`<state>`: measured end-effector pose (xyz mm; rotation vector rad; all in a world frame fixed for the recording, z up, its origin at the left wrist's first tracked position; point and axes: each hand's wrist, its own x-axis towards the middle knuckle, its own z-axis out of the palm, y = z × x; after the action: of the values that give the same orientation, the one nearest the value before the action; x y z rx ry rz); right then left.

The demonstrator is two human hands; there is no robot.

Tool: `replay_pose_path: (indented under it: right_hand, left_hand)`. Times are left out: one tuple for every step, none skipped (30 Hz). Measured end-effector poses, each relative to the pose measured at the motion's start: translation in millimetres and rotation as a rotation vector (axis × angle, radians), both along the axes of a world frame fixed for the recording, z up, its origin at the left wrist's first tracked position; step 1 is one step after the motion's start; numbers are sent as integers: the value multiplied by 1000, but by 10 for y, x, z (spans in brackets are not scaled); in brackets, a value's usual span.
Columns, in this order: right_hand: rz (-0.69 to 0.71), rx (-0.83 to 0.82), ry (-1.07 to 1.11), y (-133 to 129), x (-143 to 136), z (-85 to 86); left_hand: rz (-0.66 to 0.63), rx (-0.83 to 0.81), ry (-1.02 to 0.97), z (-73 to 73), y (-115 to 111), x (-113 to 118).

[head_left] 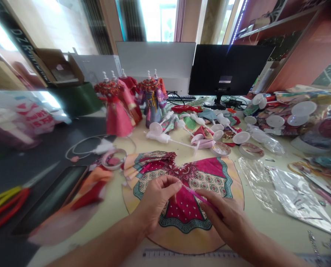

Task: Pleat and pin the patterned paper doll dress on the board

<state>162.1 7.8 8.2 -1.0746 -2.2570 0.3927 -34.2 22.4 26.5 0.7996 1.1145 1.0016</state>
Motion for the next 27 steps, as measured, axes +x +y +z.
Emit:
replay_pose_path:
  right_hand:
    - [0, 8, 0, 2, 0, -2]
    - [0, 16, -4, 3, -1, -2]
    - [-2, 22, -6, 3, -2, 0]
    - [-4, 25, -7, 3, -2, 3]
    - [-7, 24, -8, 3, -2, 6]
    - [-10, 20, -10, 2, -3, 9]
    - [-11, 17, -9, 0, -3, 11]
    - [-11, 15, -8, -1, -2, 12]
    - [-12, 16, -7, -2, -2, 12]
    - [-12, 18, -6, -3, -2, 11]
    - [-12, 22, -3, -3, -2, 10]
    - [-13, 24, 0, -3, -3, 8]
    - [-14, 26, -2, -2, -3, 6]
    - [-14, 29, -4, -1, -4, 3]
    - [-14, 35, -7, 0, -4, 1]
    - [-13, 42, -13, 1, -4, -2]
    - [-13, 48, -18, 2, -3, -4]
    - [-12, 51, -22, 2, -3, -5]
    - [-12, 50, -24, 3, -3, -5]
    - [-13, 46, -25, 3, -2, -4]
    - [-16, 40, -22, 4, -3, -2]
    - [-17, 34, -18, 4, -3, 1]
    - [-20, 29, -14, 4, -3, 3]
    - [-22, 25, -12, 4, -3, 5]
    - [-24, 22, -11, 4, -3, 6]
    - [-25, 19, -10, 4, -3, 6]
    - [-26, 18, -11, 4, -3, 5]
  left_hand:
    - [1, 2, -1, 1, 2, 2]
    - [3, 2, -3, 2, 4, 3]
    - [3, 1, -3, 2, 5, 3]
    - [2, 0, -3, 1, 5, 2]
    - [2, -1, -1, 0, 5, 1]
    - [3, -3, 2, -3, 5, 0]
    - [4, -4, 4, -7, 4, -1]
    - [4, -4, 4, -11, 4, -2]
    - [4, -2, 1, -15, 3, -2]
    - [3, -3, -4, -19, 3, -1]
    - [2, -4, -12, -21, 2, 0]
    - [0, -5, -20, -22, 2, 2]
    - [-1, -9, -26, -20, 2, 5]
    - [0, -12, -30, -17, 1, 7]
    - [1, -13, -29, -13, 0, 10]
    - [3, -13, -26, -8, -1, 11]
    - [3, -12, -22, -4, -2, 12]
    - [1, -14, -20, -1, -4, 12]
    - [2, -16, -19, 0, -6, 11]
    - [2, -18, -20, 0, -7, 8]
    - [1, -18, -22, -1, -9, 6]
    - [2, -18, -23, -3, -10, 3]
    - [2, -15, -23, -6, -10, 1]
    - [3, -13, -22, -8, -10, -1]
    - [2, -13, -22, -9, -8, -1]
    - [0, -15, -23, -8, -6, -1]
    - [0, -18, -22, -7, -4, 1]
